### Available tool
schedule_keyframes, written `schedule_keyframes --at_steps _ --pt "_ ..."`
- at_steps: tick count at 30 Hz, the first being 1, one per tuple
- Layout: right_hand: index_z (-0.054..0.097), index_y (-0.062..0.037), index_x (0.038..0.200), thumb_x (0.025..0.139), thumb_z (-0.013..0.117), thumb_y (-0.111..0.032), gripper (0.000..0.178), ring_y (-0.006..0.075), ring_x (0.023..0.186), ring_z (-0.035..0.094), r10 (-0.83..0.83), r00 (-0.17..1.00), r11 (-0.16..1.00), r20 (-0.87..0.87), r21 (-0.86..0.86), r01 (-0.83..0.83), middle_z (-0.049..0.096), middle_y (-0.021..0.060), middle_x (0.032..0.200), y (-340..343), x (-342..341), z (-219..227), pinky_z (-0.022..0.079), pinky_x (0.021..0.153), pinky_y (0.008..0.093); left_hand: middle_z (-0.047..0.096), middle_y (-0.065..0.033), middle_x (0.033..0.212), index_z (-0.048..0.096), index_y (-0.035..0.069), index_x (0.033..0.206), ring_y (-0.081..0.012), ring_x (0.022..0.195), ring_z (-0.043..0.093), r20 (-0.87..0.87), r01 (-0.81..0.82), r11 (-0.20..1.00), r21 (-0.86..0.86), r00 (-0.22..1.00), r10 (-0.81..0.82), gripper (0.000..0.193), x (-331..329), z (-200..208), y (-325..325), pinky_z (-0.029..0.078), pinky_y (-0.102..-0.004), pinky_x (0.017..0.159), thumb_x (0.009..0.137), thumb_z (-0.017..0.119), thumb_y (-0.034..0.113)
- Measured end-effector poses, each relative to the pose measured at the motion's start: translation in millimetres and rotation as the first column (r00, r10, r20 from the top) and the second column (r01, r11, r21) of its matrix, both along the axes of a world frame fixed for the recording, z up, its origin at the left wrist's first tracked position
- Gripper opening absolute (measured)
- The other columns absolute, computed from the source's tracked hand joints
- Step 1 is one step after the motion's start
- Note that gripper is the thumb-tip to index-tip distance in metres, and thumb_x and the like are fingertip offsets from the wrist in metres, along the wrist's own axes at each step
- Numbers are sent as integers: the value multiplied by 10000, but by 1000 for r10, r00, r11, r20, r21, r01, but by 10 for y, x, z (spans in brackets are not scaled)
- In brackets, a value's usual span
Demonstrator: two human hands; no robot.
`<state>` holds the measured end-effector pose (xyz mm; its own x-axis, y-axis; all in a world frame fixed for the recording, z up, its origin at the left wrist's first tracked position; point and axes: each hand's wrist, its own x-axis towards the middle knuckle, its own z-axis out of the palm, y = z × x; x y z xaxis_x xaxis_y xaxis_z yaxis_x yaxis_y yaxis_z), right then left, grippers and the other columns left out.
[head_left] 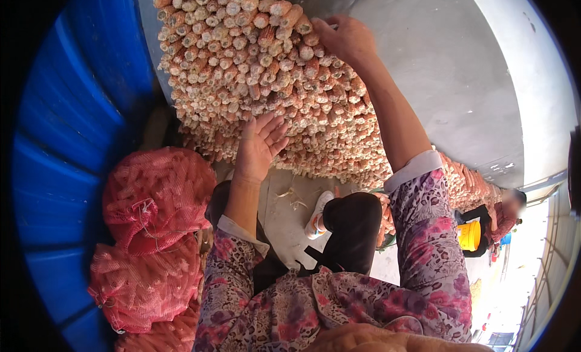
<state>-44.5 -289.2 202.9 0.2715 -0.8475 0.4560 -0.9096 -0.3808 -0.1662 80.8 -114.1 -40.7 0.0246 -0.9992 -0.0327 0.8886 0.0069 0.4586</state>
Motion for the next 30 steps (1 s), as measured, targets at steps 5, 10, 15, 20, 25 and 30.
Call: schedule_keyframes --at_steps 5,10,15,20,25,30 --pt "718 -91 1091 971 532 -510 475 432 964 695 69 927 994 -368 100 -34 737 207 985 -448 5 -265 547 847 494 642 -127 1340 555 23 1387 -259 1202 632 -32 -34 999 43 999 36 649 220 -46 -3 511 -451 1039 1025 484 557" --pt "631 -55 1337 970 678 -268 427 428 1100 677 375 919 926 121 -12 -377 683 252 1237 597 -327 -68 541 951 421 615 -178 1388 558 -16 1379 -298 1261 608 -99 -81 996 29 992 83 661 417 -35 11 497 -466 1065 1039 448 539" --pt "708 -32 1010 972 630 -255 240 251 723 701 205 779 712 593 456 -535 704 163 779 1413 -460 -2060 542 677 380 616 -196 1359 541 -54 1368 -304 1232 612 -358 -99 983 -157 933 37 658 929 -310 288 498 -479 1039 1033 452 506" --pt "664 -63 1130 908 590 -261 307 408 962 695 564 818 412 -116 898 -156 718 216 1052 2384 -855 -4734 560 838 502 713 -109 1210 658 24 1259 -237 1070 694 -272 -145 987 73 949 159 548 647 -10 145 573 -409 900 1031 519 502" --pt "591 -96 1301 835 623 -201 478 371 1112 678 487 869 16 85 994 -106 697 194 1185 3401 -1099 -5758 549 902 519 710 -120 1204 649 5 1253 -255 1052 695 -240 -115 989 95 961 135 565 472 -128 36 572 -411 880 1044 478 500" --pt "494 -169 1451 866 624 -246 604 386 1156 646 566 820 -168 79 986 20 675 198 1247 3281 -778 -5930 527 952 502 705 -135 1211 637 -5 1266 -261 1047 694 -233 -141 967 214 954 191 584 408 -34 18 569 -422 870 1052 446 504"
